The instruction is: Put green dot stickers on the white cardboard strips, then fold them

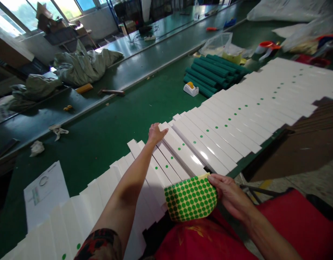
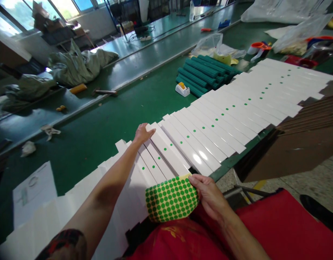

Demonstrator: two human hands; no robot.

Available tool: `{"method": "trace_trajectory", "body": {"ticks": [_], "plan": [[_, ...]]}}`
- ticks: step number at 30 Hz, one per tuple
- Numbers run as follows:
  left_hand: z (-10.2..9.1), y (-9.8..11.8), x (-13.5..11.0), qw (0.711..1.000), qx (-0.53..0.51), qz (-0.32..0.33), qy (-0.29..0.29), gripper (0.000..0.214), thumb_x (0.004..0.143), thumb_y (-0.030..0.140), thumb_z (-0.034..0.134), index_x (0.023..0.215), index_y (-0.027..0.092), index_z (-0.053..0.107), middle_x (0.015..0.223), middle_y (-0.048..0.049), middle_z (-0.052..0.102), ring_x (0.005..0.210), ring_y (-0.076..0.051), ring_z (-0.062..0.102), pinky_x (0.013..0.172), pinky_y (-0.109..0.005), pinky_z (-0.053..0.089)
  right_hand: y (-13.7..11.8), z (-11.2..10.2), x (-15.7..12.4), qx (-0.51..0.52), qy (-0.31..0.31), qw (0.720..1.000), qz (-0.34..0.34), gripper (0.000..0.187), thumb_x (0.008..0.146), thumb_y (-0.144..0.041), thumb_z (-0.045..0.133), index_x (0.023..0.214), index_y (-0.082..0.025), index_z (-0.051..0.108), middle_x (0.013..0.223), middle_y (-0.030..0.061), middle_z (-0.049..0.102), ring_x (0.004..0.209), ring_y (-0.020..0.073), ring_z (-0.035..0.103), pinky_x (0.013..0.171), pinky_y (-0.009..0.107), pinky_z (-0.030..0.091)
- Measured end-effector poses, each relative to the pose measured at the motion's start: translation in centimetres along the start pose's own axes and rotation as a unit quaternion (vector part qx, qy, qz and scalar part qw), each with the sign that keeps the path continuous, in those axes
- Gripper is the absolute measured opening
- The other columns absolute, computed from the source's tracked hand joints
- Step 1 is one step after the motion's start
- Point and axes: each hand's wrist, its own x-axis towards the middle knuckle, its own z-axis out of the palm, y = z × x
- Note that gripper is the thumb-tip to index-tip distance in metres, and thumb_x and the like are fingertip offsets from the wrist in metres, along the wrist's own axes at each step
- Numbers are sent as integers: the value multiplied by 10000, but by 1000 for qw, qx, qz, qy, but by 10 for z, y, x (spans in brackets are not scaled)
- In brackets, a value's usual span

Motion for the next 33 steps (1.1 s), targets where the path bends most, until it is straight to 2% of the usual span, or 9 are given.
{"method": "trace_trajectory", "body": {"ticks": [6,11,16,18,20,22,24,28,33], "plan": [[6,20,17,996,5,56,-67,719,801,533,609,1388,162,422,1420,-162,464,1281,-298,453,1031,-374,367,-1,-12,13,34,61,997,18,230,690,-337,820,811,-154,750,767,78,749,655,196,678,654,288,525],[-27,-14,10,995,49,59,-60,633,895,596,409,1394,208,418,1449,-165,428,1304,-340,417,1048,-494,314,0,-23,11,8,61,996,59,204,722,-329,789,826,-156,758,781,90,752,677,218,680,670,309,530],[-59,-85,-53,975,66,-124,172,671,890,580,422,1373,114,421,1328,-221,500,1244,-351,472,1004,-446,377,-5,-23,-1,-34,-44,992,117,231,777,-350,743,868,-138,766,797,105,745,699,204,673,684,287,500],[-54,-102,-91,968,36,-182,167,796,834,634,484,1393,78,372,1348,-250,472,1207,-362,508,961,-427,419,-7,-18,-3,-44,-61,992,104,235,776,-357,743,870,-143,766,792,99,741,695,206,666,690,297,493],[-39,-107,-126,977,-3,-197,80,911,769,662,557,1427,83,308,1368,-260,463,1189,-373,530,931,-423,440,-8,-11,-1,-56,-74,991,92,239,771,-368,746,857,-146,767,788,96,736,690,210,660,692,309,487],[-21,-100,-151,980,-39,-195,19,930,769,622,582,1443,73,253,1355,-263,488,1205,-367,527,936,-411,437,-10,-2,3,-66,-97,989,89,236,775,-373,742,848,-151,768,785,93,733,691,210,656,686,309,479],[-6,-86,-164,974,-66,-214,17,851,807,525,570,1435,62,231,1312,-260,532,1178,-348,555,920,-393,441,-11,6,6,-74,-125,985,94,218,782,-363,740,845,-156,771,778,88,732,691,202,652,682,300,472],[13,-40,-169,968,-118,-220,23,776,801,411,565,1408,33,264,1241,-272,575,1089,-358,604,867,-396,459,-17,12,10,-101,-147,979,101,192,783,-337,742,862,-165,776,785,88,734,697,195,644,673,286,467],[46,19,-167,972,-195,-134,11,859,760,437,623,1445,63,262,1290,-265,529,1150,-375,562,931,-433,449,-31,9,14,-140,-120,979,90,186,760,-331,757,853,-170,772,782,90,726,700,219,639,665,309,478]]}}
